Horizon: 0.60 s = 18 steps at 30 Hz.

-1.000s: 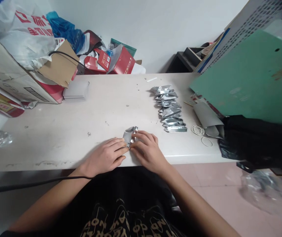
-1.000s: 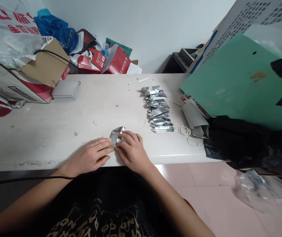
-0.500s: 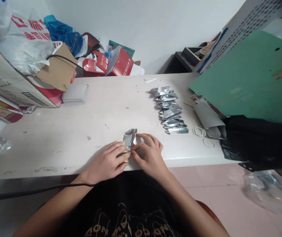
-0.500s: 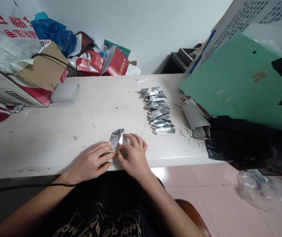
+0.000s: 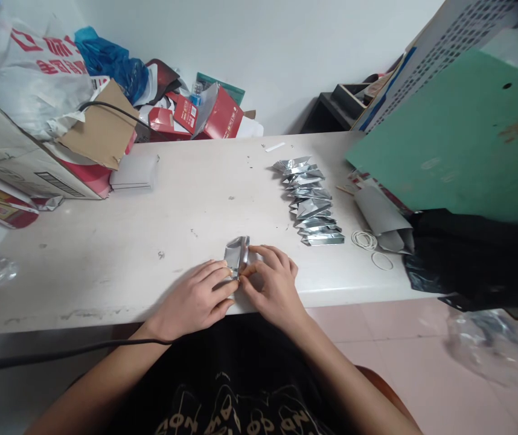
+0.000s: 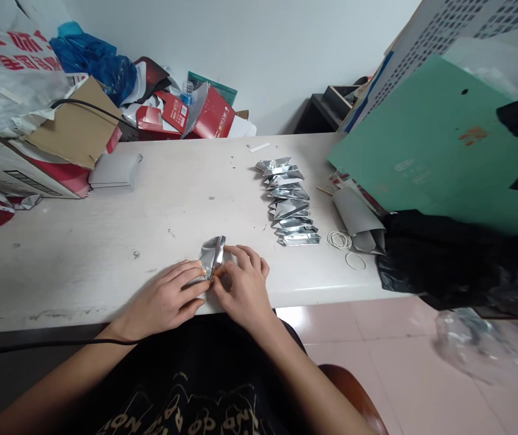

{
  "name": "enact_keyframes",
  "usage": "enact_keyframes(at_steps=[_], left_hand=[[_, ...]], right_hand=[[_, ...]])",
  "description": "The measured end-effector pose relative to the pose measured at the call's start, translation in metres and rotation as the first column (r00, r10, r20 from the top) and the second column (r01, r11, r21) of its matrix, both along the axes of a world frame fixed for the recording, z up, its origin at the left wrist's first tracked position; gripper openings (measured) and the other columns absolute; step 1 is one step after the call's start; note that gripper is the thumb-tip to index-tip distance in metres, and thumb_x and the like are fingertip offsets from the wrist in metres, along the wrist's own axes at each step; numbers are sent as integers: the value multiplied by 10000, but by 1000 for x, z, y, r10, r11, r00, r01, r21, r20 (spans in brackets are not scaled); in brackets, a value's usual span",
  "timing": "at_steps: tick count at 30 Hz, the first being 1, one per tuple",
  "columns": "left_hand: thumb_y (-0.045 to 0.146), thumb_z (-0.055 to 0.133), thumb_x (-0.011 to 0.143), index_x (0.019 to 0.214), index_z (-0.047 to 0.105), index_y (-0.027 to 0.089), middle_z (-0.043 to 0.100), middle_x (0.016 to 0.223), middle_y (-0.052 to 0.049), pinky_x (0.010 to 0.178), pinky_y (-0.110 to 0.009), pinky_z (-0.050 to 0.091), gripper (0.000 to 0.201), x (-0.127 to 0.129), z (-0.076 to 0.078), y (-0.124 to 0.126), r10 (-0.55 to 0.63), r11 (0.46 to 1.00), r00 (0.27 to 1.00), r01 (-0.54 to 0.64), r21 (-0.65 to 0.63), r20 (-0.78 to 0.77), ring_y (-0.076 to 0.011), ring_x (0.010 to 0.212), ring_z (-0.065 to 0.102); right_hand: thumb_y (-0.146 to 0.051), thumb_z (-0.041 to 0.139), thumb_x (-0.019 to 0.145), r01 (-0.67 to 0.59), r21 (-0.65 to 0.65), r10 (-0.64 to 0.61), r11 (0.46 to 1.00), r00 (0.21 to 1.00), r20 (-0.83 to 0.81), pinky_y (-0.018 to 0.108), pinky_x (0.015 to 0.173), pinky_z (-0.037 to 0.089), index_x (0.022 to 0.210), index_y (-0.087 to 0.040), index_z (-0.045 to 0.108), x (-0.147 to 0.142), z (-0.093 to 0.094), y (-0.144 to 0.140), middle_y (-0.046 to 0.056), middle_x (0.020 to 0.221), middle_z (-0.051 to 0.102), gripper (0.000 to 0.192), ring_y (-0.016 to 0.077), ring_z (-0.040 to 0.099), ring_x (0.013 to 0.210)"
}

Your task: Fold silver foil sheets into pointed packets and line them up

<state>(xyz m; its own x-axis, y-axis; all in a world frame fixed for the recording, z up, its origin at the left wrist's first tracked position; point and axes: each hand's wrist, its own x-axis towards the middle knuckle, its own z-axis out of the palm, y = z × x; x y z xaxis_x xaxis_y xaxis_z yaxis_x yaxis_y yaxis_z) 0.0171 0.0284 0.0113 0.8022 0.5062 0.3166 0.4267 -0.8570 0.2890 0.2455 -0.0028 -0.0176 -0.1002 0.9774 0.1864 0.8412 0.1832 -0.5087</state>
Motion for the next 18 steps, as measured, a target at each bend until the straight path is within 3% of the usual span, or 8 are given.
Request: enact_keyframes(at_steps=[9,18], left_hand=[[215,594,1055,1304,678,148,703,1299,-139,1205,-516,548,272,1,1,0,3,998,999,-1,62,-38,-298,1343,634],[234,602,1051,1347,662,178,687,1333,-122,1211,-537,542,307,1,2,1,-11,999,998,14,43,-64,-301,1354,626]], right_hand=[[-326,708,961,30,68,-25,997,997,-75,641,1102,409,916,-289,721,-4,1,-1,46,1474,682,60,382,510,1421],[-304,707,968,28,97,-21,995,997,-74,635,1082,415,901,-283,700,-4,-2,-1,46,1470,684,71,382,516,1419]])
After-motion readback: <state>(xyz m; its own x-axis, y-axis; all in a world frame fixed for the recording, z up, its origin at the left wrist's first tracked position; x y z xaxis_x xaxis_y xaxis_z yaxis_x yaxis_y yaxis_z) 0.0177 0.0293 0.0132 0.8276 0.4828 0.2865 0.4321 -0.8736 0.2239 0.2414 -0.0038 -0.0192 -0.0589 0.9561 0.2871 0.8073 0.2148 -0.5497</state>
